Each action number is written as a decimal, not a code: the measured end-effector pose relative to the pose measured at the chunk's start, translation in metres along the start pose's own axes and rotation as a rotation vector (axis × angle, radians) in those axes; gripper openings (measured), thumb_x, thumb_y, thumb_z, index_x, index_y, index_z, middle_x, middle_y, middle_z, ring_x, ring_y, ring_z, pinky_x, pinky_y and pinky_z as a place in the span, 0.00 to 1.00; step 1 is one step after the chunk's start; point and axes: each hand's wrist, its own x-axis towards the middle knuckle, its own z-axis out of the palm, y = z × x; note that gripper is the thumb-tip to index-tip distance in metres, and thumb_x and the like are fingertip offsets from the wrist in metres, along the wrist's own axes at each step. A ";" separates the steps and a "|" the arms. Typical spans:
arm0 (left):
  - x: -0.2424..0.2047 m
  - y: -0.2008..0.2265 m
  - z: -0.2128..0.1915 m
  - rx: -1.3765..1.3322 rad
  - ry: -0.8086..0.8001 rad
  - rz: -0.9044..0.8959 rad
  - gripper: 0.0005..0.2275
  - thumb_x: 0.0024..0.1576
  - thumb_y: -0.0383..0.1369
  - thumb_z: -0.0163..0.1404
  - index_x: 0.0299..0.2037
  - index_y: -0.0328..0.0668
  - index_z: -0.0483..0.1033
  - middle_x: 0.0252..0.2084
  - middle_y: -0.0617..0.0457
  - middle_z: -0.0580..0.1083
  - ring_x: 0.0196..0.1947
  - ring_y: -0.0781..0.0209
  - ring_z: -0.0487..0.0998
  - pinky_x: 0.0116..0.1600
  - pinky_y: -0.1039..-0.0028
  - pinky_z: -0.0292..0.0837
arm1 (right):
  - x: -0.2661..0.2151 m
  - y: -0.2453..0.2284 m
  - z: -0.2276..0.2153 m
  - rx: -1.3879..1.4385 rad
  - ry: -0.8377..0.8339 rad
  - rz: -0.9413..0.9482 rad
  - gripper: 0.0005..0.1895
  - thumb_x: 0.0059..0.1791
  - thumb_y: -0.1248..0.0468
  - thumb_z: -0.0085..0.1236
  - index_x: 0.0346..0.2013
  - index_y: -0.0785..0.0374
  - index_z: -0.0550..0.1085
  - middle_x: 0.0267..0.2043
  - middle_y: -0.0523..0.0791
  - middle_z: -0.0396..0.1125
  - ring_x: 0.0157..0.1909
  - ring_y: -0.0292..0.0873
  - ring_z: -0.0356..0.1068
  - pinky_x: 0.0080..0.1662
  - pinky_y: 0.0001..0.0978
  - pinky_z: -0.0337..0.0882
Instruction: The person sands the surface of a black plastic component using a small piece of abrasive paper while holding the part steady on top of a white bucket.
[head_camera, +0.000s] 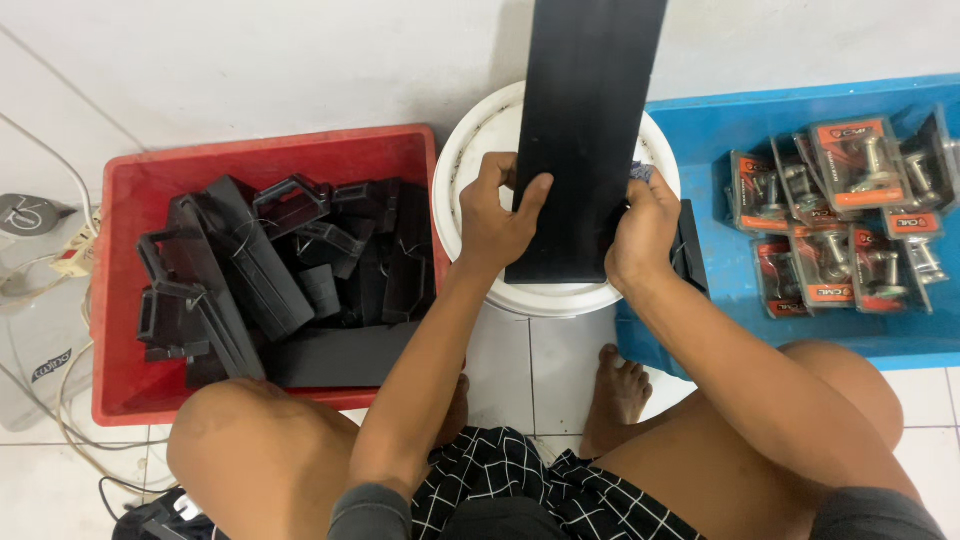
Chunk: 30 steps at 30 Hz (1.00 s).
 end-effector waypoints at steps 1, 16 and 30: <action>-0.004 -0.010 0.003 -0.001 0.002 0.001 0.11 0.59 0.42 0.55 0.36 0.45 0.70 0.24 0.53 0.75 0.25 0.60 0.78 0.37 0.70 0.74 | 0.002 0.002 0.000 -0.001 -0.001 -0.002 0.11 0.46 0.70 0.42 0.32 0.57 0.75 0.28 0.43 0.69 0.33 0.39 0.71 0.39 0.29 0.74; -0.012 -0.036 0.004 -0.482 -0.229 -0.592 0.27 0.67 0.54 0.30 0.47 0.40 0.78 0.40 0.44 0.78 0.42 0.56 0.78 0.55 0.64 0.70 | -0.021 -0.046 0.035 -0.133 -0.015 0.156 0.13 0.50 0.66 0.44 0.47 0.62 0.73 0.46 0.54 0.68 0.55 0.50 0.66 0.56 0.50 0.66; -0.015 -0.018 0.004 -0.534 -0.284 -0.788 0.20 0.64 0.40 0.44 0.65 0.42 0.65 0.49 0.42 0.76 0.46 0.54 0.76 0.55 0.62 0.73 | 0.006 -0.016 -0.014 -0.580 -0.098 -0.057 0.11 0.52 0.68 0.46 0.47 0.68 0.72 0.35 0.47 0.64 0.38 0.43 0.68 0.34 0.34 0.70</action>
